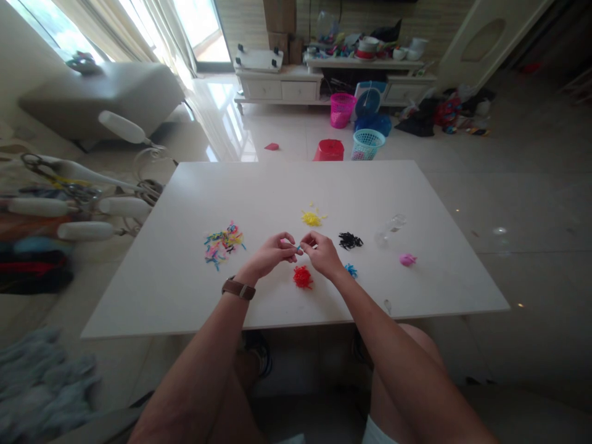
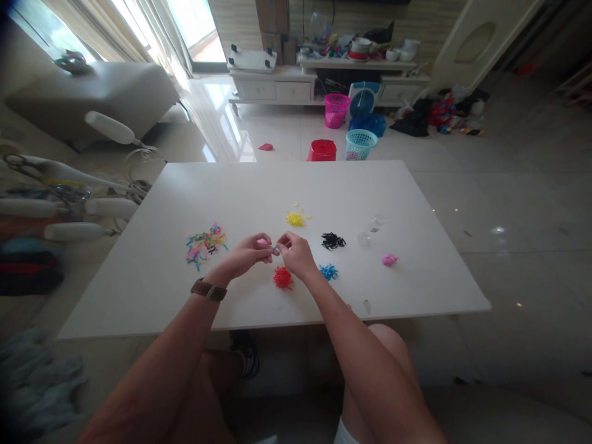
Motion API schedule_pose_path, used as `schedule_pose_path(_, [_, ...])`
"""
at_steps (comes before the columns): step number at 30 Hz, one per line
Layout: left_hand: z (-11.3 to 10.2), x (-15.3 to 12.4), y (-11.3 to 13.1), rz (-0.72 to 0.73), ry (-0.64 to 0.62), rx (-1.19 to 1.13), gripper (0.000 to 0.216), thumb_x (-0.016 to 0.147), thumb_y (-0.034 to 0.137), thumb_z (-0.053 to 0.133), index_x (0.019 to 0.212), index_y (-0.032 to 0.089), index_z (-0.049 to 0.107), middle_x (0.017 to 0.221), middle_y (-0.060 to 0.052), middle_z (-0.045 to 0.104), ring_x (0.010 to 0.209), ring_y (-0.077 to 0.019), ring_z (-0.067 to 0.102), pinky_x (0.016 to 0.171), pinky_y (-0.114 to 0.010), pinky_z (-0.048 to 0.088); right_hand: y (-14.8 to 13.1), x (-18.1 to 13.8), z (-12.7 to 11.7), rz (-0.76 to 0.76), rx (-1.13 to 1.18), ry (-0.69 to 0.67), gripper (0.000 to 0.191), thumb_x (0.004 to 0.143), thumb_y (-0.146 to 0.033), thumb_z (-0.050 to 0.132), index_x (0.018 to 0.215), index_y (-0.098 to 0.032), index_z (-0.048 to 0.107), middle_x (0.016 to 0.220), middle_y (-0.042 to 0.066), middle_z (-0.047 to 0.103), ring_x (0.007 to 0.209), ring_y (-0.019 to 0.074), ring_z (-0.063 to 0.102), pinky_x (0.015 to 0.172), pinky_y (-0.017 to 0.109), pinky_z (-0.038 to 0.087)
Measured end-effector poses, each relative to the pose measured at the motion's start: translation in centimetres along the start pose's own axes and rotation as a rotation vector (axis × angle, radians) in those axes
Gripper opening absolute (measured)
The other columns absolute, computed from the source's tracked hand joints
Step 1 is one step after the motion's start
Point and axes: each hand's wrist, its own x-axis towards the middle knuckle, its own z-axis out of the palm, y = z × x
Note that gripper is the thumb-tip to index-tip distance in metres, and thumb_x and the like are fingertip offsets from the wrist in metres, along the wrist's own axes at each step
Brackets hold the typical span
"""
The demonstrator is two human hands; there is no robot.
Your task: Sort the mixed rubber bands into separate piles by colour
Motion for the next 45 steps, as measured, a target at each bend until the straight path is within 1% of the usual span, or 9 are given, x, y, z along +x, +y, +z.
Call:
schedule_pose_path(5, [0.7, 0.0, 0.4, 0.007, 0.006, 0.027, 0.029, 0.072, 0.020, 0.073, 0.090, 0.018, 0.049, 0.078, -0.006, 0.074, 0.063, -0.0120, 0.065, 0.062, -0.024, 0.045, 0.3, 0.2, -0.2, 0.052, 0.066, 0.120, 0.009, 0.081, -0.028, 0.059, 0.075, -0.021, 0.058, 0.073, -0.001, 0.064, 0.070, 0.0160, 0.060, 0.069, 0.029, 0.045])
schedule_pose_path(9, [1.2, -0.1, 0.6, 0.003, 0.001, 0.032, 0.029, 0.072, 0.018, 0.072, 0.089, 0.018, 0.049, 0.079, -0.007, 0.075, 0.064, -0.0122, 0.065, 0.062, -0.024, 0.046, 0.6, 0.0, -0.2, 0.060, 0.096, 0.147, 0.011, 0.082, -0.030, 0.056, 0.076, -0.022, 0.054, 0.072, -0.001, 0.061, 0.067, 0.0157, 0.060, 0.067, 0.029, 0.045])
schedule_pose_path(17, [1.0, 0.0, -0.3, 0.000, -0.012, -0.034, 0.034, 0.072, 0.025, 0.078, 0.096, 0.017, 0.055, 0.079, -0.006, 0.074, 0.066, -0.0126, 0.066, 0.065, -0.025, 0.047, 0.5, -0.8, -0.2, 0.042, 0.084, 0.003, 0.012, 0.082, -0.032, 0.057, 0.077, -0.021, 0.057, 0.074, -0.002, 0.062, 0.068, 0.0152, 0.060, 0.065, 0.028, 0.045])
schedule_pose_path(21, [0.9, 0.0, -0.2, -0.025, 0.004, -0.101, 0.030, 0.075, 0.026, 0.078, 0.095, 0.015, 0.058, 0.088, -0.010, 0.076, 0.068, -0.0136, 0.068, 0.066, -0.026, 0.048, 0.8, -0.4, -0.9, 0.028, 0.050, 0.012, 0.012, 0.082, -0.032, 0.058, 0.078, -0.021, 0.059, 0.076, -0.001, 0.064, 0.070, 0.0154, 0.061, 0.067, 0.029, 0.046])
schedule_pose_path(24, [0.9, 0.2, -0.1, -0.078, 0.031, -0.121, 0.023, 0.077, 0.026, 0.075, 0.092, 0.013, 0.063, 0.091, -0.014, 0.076, 0.066, -0.0124, 0.066, 0.063, -0.024, 0.047, 0.9, 0.0, -1.4, 0.019, 0.068, 0.029, 0.012, 0.083, -0.033, 0.058, 0.080, -0.022, 0.060, 0.077, -0.001, 0.065, 0.071, 0.0156, 0.061, 0.068, 0.029, 0.047])
schedule_pose_path(27, [1.0, 0.6, -0.2, -0.114, 0.022, -0.134, 0.022, 0.079, 0.028, 0.074, 0.091, 0.010, 0.068, 0.094, -0.016, 0.076, 0.066, -0.0110, 0.064, 0.061, -0.023, 0.046, 0.9, 0.2, -1.6, 0.018, 0.075, 0.037, 0.013, 0.084, -0.034, 0.059, 0.082, -0.022, 0.061, 0.079, -0.001, 0.066, 0.070, 0.0154, 0.062, 0.069, 0.029, 0.048])
schedule_pose_path(35, [1.8, 1.0, -0.1, -0.095, -0.079, -0.217, 0.028, 0.075, 0.034, 0.080, 0.085, 0.009, 0.072, 0.085, -0.011, 0.073, 0.065, -0.0096, 0.059, 0.062, -0.022, 0.045, 0.4, 0.1, -1.6, 0.010, 0.063, 0.039, 0.012, 0.084, -0.032, 0.060, 0.083, -0.021, 0.064, 0.080, -0.001, 0.068, 0.070, 0.0143, 0.060, 0.068, 0.028, 0.048])
schedule_pose_path(39, [2.0, 0.8, -0.1, -0.081, -0.082, -0.187, 0.027, 0.075, 0.035, 0.080, 0.081, 0.010, 0.071, 0.083, -0.009, 0.072, 0.064, -0.0092, 0.058, 0.062, -0.023, 0.044, 0.3, 0.0, -1.6, 0.007, 0.059, 0.034, 0.011, 0.085, -0.031, 0.058, 0.083, -0.021, 0.063, 0.081, 0.000, 0.068, 0.071, 0.0146, 0.062, 0.069, 0.028, 0.048])
schedule_pose_path(45, [2.0, 0.6, 0.1, -0.087, -0.070, -0.179, 0.028, 0.075, 0.036, 0.079, 0.082, 0.010, 0.070, 0.082, -0.009, 0.071, 0.063, -0.0091, 0.056, 0.062, -0.024, 0.044, 0.3, -0.1, -1.5, 0.019, 0.055, 0.046, 0.012, 0.085, -0.032, 0.056, 0.082, -0.021, 0.061, 0.081, 0.000, 0.067, 0.069, 0.0148, 0.062, 0.068, 0.029, 0.048])
